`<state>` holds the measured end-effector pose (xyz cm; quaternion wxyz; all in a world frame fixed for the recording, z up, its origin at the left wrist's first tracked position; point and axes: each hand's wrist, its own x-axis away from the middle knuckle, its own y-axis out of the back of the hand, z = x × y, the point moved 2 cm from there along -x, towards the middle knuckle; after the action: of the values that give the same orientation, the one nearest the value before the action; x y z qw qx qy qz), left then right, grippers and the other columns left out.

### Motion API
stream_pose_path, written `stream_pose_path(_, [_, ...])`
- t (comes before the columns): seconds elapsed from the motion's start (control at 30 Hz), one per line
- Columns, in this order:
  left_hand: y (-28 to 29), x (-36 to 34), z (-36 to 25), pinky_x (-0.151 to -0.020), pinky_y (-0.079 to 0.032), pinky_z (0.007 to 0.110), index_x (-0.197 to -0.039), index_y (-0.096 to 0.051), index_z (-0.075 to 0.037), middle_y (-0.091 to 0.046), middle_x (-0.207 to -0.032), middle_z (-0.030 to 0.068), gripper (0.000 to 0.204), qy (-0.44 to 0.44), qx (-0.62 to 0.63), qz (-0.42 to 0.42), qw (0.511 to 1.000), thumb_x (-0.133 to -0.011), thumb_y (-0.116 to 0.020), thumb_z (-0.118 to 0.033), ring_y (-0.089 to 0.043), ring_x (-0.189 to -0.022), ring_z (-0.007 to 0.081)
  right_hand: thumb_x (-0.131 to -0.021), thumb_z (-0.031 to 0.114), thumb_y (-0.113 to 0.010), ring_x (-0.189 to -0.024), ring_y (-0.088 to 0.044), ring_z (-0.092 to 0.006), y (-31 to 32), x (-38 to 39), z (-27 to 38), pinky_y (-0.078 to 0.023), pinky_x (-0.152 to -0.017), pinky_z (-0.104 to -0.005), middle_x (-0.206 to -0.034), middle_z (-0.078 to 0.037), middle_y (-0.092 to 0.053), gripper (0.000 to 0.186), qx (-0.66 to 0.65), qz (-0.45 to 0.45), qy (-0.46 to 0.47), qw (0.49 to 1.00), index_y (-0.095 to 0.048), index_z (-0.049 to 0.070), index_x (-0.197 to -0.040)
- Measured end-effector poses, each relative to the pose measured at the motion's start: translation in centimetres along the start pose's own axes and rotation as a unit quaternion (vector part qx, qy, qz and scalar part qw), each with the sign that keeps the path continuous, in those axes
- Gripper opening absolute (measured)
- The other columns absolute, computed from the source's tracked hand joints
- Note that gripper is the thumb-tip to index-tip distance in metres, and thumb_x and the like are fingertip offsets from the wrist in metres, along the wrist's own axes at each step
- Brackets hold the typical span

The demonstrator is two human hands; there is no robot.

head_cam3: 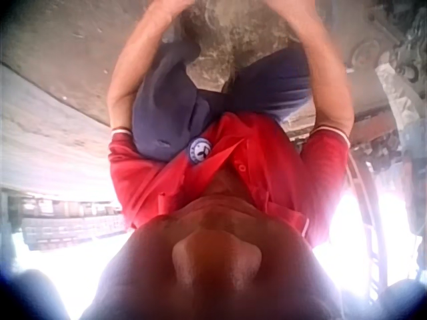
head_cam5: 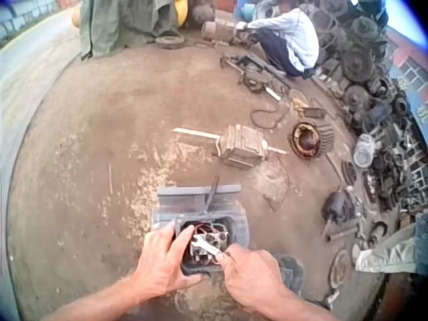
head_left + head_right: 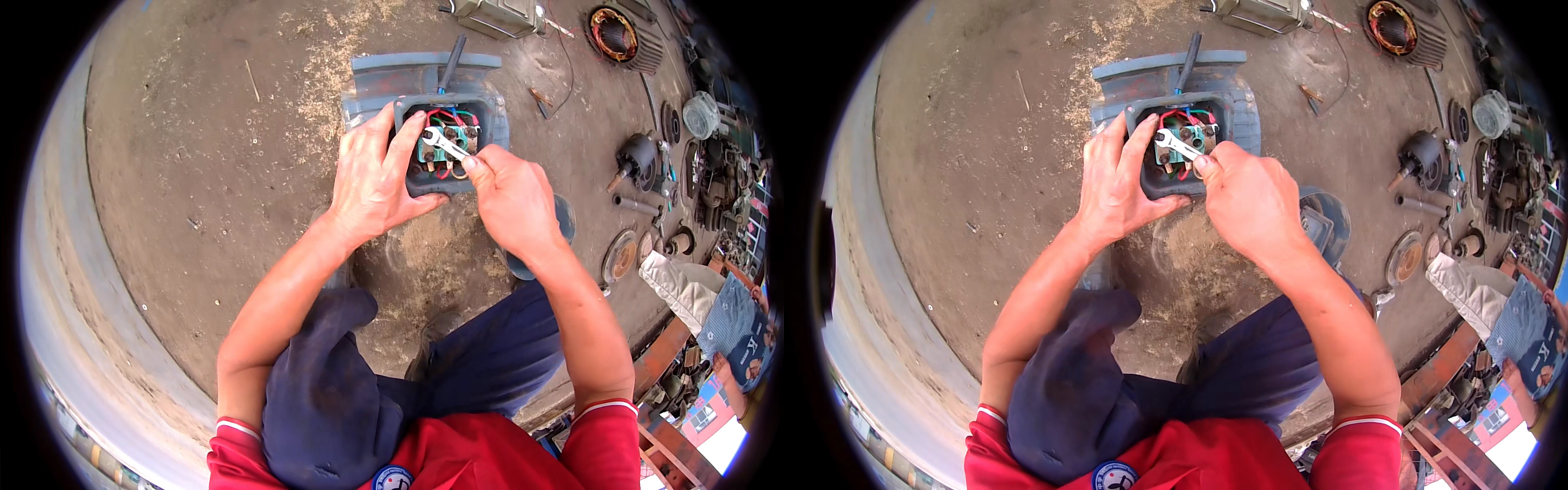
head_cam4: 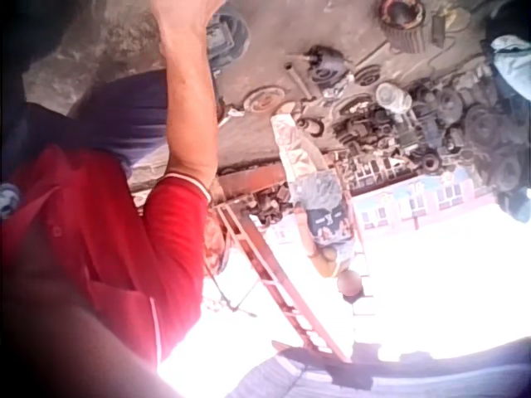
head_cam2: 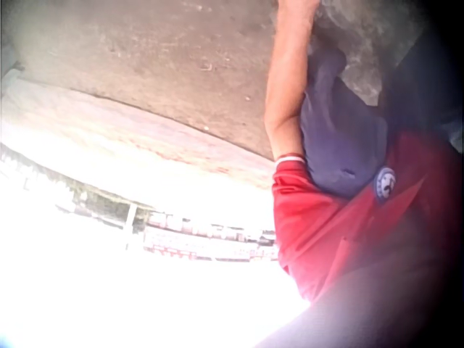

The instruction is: The person uses a wrench to loosen and tighten bolts on a small electric motor component placed on the ground. They then walk through a scrapyard to retrieve a screwdriver and return to the motor to continue adjusting the internal wiring and terminals.

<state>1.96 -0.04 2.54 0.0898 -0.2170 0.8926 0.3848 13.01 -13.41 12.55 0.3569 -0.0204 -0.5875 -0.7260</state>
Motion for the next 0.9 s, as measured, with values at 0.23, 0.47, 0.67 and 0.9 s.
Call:
stream_pose_path(0.23, [-0.1, 0.2, 0.6, -0.103, -0.04, 0.053, -0.15, -0.046, -0.011, -0.045, -0.145, 0.025, 0.115, -0.003, 0.014, 0.008, 1.0, -0.05, -0.098, -0.033, -0.05, -0.127, 0.0415, -0.101, 0.031, -0.059, -0.078, -0.064, -0.0481, 2.5, -2.1, 0.2, -0.049, -0.07, -0.056, -0.077, -0.024, -0.067, 0.03, 0.088, 0.055, 0.107, 0.989, -0.066, 0.004, -0.091])
stream_pose_path(0.47, [-0.1, 0.0, 0.8, -0.104, -0.04, 0.052, -0.148, -0.049, -0.01, -0.046, -0.146, 0.0229, 0.113, -0.01, 0.035, 0.002, 0.999, -0.049, -0.098, -0.032, -0.05, -0.128, 0.0402, -0.1, 0.031, -0.061, -0.075, -0.065, -0.0481, 3.7, -3.3, 0.1, -0.05, -0.067, -0.0552, -0.073, -0.024, -0.066, 0.03, 0.144, 0.054, 0.208, 0.966, -0.066, 0.003, -0.09])
stream_pose_path(0.67, [-0.2, -0.1, 0.9, -0.105, -0.039, 0.053, -0.147, -0.049, -0.01, -0.047, -0.146, 0.0221, 0.113, 0.0, 0.04, 0.01, 0.999, -0.048, -0.097, -0.032, -0.05, -0.129, 0.0396, -0.101, 0.032, -0.06, -0.075, -0.065, -0.0477, 4.5, -4.2, 0.4, -0.049, -0.067, -0.0556, -0.073, -0.024, -0.066, 0.03, 0.161, 0.083, 0.215, 0.96, -0.065, 0.003, -0.093])
stream_pose_path(0.9, [-0.3, -0.1, 0.8, -0.104, -0.039, 0.053, -0.146, -0.051, -0.01, -0.048, -0.145, 0.0217, 0.111, 0.0, 0.038, -0.008, 0.999, -0.048, -0.097, -0.033, -0.049, -0.129, 0.0396, -0.103, 0.033, -0.058, -0.073, -0.062, -0.0498, 0.0, -0.1, -0.3, -0.047, -0.065, -0.057, -0.072, -0.025, -0.064, 0.032, 0.02, 0.014, 0.055, 0.998, -0.06, 0.003, -0.092])
